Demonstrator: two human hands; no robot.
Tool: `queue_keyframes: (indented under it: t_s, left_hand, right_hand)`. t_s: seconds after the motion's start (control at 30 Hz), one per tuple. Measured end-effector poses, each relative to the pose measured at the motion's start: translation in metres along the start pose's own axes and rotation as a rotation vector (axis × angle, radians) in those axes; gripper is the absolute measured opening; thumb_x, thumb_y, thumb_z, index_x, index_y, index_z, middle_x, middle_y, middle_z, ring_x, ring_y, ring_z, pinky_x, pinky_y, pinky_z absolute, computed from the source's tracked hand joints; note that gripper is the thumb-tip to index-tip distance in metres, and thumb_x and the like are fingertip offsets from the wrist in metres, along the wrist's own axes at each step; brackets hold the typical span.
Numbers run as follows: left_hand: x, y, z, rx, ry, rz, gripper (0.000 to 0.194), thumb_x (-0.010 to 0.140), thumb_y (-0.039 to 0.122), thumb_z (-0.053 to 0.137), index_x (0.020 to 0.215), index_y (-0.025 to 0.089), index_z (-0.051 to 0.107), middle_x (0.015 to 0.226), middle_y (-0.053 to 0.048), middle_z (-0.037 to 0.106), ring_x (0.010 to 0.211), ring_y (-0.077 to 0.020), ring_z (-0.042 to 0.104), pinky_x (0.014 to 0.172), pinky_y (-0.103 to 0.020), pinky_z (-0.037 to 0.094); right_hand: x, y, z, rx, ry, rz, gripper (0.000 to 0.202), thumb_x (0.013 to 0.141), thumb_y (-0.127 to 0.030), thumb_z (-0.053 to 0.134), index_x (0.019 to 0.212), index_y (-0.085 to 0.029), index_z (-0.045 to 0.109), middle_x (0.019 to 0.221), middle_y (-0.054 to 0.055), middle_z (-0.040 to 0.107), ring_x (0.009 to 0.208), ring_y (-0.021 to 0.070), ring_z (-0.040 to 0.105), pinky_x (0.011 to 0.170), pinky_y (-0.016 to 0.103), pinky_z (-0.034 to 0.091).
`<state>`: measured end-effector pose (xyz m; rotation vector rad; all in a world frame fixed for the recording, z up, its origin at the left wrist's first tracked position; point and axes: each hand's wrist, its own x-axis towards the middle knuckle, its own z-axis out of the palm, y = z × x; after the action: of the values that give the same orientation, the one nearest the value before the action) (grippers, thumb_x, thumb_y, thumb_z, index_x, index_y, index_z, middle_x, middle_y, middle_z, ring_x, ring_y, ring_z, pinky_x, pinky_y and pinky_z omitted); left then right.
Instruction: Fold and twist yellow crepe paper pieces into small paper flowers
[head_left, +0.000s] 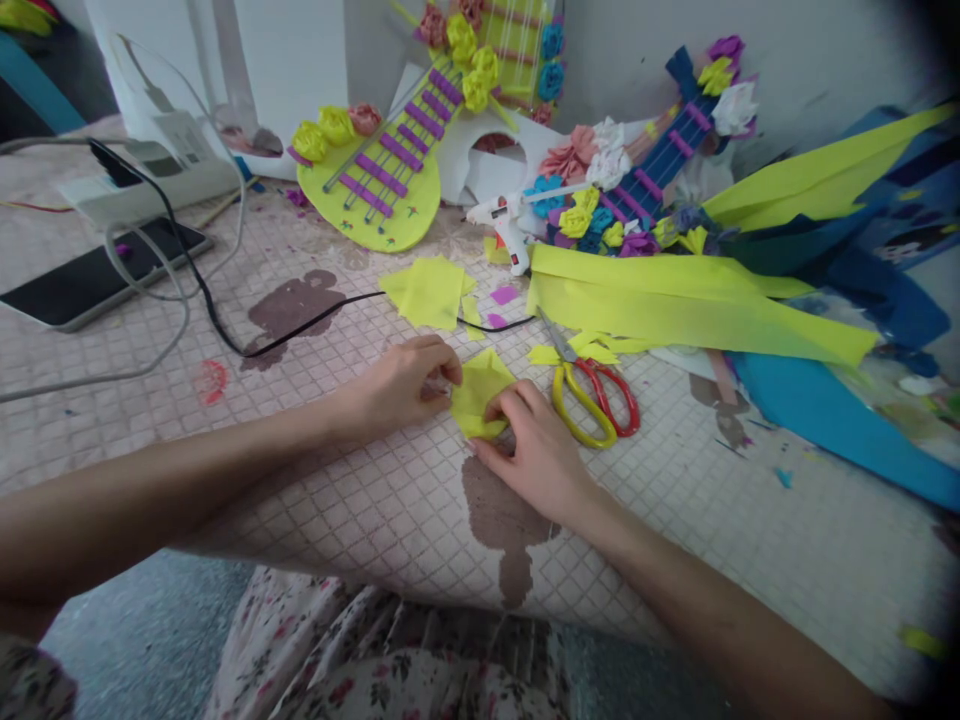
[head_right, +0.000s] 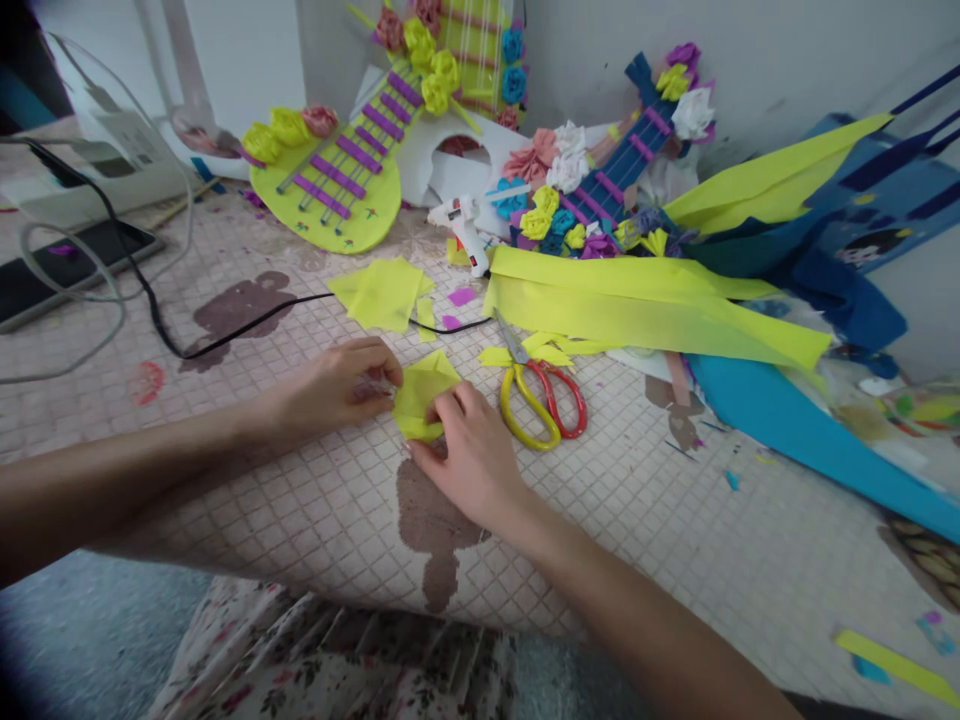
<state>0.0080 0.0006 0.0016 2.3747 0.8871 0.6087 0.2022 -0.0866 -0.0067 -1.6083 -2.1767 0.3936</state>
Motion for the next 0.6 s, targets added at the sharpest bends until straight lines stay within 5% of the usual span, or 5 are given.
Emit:
queue_keyframes:
  t_s: [0.17, 0.37, 0.6]
  left_hand:
    - [-0.002, 0.011, -0.002, -0.05, 0.089, 0.033, 0.006, 0.077, 0.011, 0.055, 0.08, 0.016, 0.058, 0.082, -0.002, 0.059, 0.076, -0.0129, 0.054, 0.07, -0.025, 0.044]
    - [-0.007, 0.03, 0.016, -0.107, -0.093, 0.123, 0.005, 0.081, 0.013, 0.056, 0.083, 0.016, 0.059, 0.07, 0.002, 0.058, 0.068, -0.0108, 0.054, 0.075, -0.028, 0.042]
    - [-0.008, 0.025, 0.024, -0.075, -0.133, 0.068, 0.004, 0.084, 0.019, 0.056, 0.087, 0.016, 0.056, 0.079, 0.0, 0.06, 0.075, -0.0136, 0.056, 0.081, -0.033, 0.039]
  right_hand:
    - [0.0, -0.001, 0.0, -0.017, 0.006, 0.0, 0.018, 0.08, -0.03, 0.06, 0.088, -0.02, 0.048, 0.094, 0.007, 0.052, 0.085, 0.0217, 0.055, 0.075, 0.038, 0.047]
    - [0.002, -0.001, 0.0, -0.034, 0.005, 0.001, 0.019, 0.077, -0.025, 0.06, 0.086, -0.02, 0.044, 0.09, 0.006, 0.05, 0.085, 0.0233, 0.052, 0.072, 0.039, 0.046]
    - [0.001, 0.006, -0.007, 0.128, -0.011, -0.014, 0.027, 0.076, -0.024, 0.063, 0.097, -0.022, 0.047, 0.098, 0.006, 0.05, 0.092, 0.022, 0.054, 0.079, 0.04, 0.048]
